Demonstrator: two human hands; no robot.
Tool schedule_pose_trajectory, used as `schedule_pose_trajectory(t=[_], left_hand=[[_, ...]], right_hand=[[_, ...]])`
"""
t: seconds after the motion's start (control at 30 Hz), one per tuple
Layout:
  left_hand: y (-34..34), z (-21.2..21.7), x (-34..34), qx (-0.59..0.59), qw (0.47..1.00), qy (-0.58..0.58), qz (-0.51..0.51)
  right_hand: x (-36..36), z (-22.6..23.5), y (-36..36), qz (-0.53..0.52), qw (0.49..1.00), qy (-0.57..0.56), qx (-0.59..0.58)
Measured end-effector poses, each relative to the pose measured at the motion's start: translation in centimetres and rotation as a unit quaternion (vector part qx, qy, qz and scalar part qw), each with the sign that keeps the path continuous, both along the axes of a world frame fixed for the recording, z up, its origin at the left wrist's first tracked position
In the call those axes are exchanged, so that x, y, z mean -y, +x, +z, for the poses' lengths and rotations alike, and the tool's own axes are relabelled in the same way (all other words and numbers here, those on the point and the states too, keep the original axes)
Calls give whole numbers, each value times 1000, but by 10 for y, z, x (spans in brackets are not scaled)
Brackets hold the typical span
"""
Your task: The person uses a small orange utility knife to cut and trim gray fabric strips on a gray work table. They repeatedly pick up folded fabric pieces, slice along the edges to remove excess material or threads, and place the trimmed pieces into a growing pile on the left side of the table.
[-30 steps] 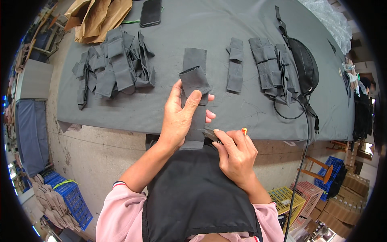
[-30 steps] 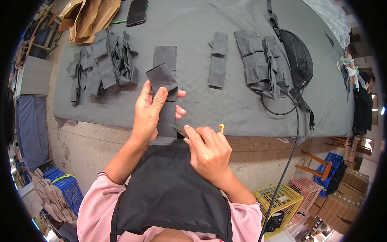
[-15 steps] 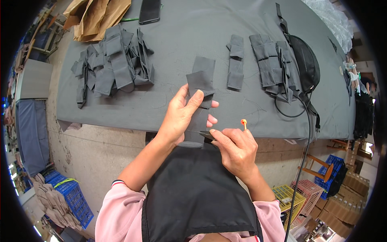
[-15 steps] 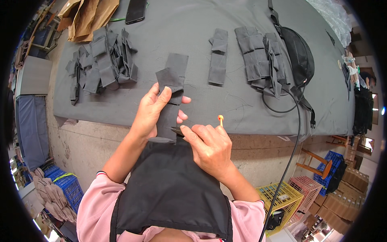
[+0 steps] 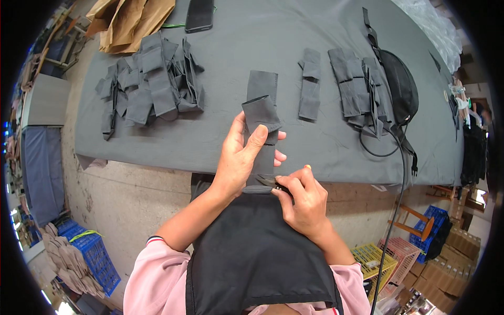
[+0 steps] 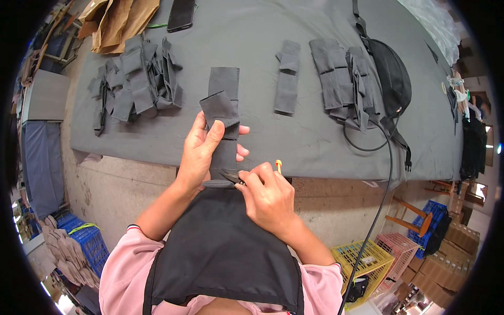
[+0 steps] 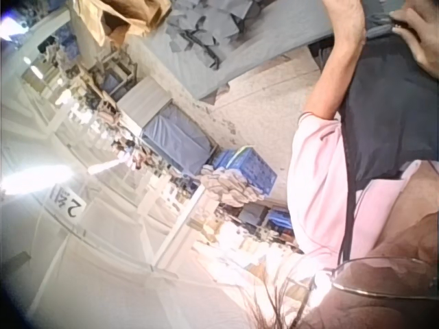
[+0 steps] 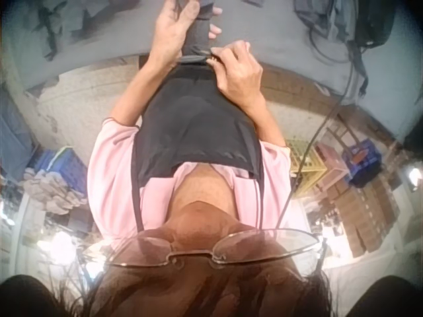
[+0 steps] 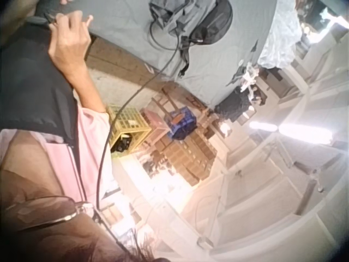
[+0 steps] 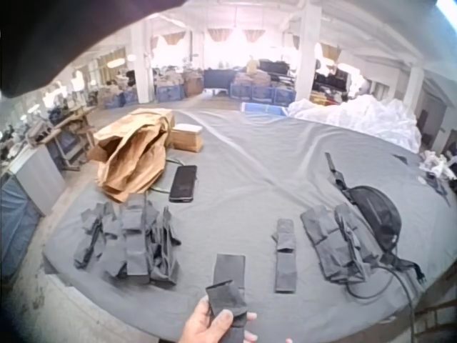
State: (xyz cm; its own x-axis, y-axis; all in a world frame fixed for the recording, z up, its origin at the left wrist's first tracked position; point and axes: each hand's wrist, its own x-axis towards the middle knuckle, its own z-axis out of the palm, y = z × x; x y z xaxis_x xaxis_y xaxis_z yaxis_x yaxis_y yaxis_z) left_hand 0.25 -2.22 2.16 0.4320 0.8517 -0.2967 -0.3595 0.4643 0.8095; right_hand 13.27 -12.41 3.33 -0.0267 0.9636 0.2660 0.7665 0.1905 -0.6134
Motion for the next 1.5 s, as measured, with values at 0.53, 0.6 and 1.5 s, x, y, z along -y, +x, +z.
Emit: schedule_pose_trajectory(t=[0.53,0.6,1.5], left_hand=[[-3,4,7,40,999,6,4],[-3,3,8,37,999,17,7],[-4,2,11,27,999,-8,19]], right_hand=[[0,-17,4,51,990,133,17],[4,-18,5,29,991,128,32],[13,-21,-5,4,997,74,-32]])
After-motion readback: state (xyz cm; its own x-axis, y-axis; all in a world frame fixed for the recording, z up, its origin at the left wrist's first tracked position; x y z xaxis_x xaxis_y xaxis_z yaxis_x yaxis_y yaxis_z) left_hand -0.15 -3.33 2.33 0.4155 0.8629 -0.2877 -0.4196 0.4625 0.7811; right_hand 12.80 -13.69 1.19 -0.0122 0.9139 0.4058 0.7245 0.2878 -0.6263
